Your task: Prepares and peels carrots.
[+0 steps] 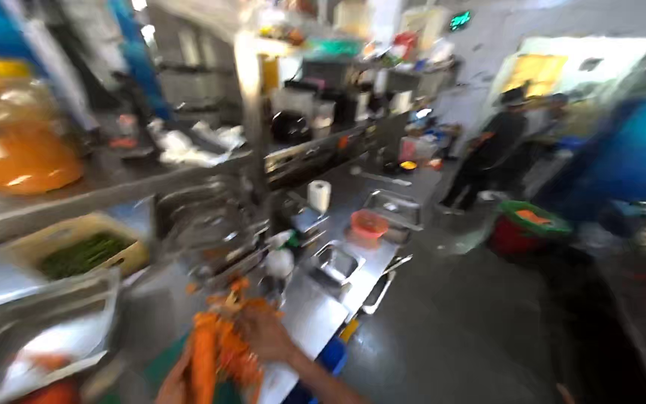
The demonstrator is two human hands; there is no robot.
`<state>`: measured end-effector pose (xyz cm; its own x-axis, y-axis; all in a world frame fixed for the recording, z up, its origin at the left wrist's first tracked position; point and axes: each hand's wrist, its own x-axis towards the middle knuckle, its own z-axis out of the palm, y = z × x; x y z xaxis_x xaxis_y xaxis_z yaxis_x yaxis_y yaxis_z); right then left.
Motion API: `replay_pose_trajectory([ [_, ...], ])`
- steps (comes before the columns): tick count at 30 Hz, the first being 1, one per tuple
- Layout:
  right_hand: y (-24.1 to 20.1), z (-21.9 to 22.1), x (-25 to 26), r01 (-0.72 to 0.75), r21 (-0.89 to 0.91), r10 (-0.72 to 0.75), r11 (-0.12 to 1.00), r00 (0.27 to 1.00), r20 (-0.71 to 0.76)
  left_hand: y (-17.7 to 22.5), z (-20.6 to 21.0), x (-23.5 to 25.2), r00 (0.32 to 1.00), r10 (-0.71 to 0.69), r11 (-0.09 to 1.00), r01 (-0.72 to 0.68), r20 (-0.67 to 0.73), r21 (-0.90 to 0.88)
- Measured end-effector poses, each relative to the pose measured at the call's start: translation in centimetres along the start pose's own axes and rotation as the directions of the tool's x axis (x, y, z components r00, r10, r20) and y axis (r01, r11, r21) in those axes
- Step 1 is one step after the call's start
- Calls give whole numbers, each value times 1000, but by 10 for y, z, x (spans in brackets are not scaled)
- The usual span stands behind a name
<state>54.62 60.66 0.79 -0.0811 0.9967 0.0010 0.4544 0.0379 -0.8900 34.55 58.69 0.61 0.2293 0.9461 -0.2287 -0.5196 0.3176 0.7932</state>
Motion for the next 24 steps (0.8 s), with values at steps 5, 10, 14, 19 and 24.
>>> replay_pose_trajectory([
  [5,-2,17,11,-55,-20,57,998,994,95,4,4,3,983,-62,998,60,-171,-13],
  [10,-6,30,21,59,-160,-51,985,997,51,6,-2,2,981,-71,997,68,-179,-25],
  [14,-3,32,27,138,-268,-143,954,990,1,7,7,11,969,-98,993,78,-228,-94],
  [19,16,34,27,154,-244,-162,958,987,-11,8,26,25,927,-159,981,109,-340,-161],
  [24,24,32,22,151,-257,-142,954,989,51,7,35,44,878,-203,973,130,-433,-192],
])
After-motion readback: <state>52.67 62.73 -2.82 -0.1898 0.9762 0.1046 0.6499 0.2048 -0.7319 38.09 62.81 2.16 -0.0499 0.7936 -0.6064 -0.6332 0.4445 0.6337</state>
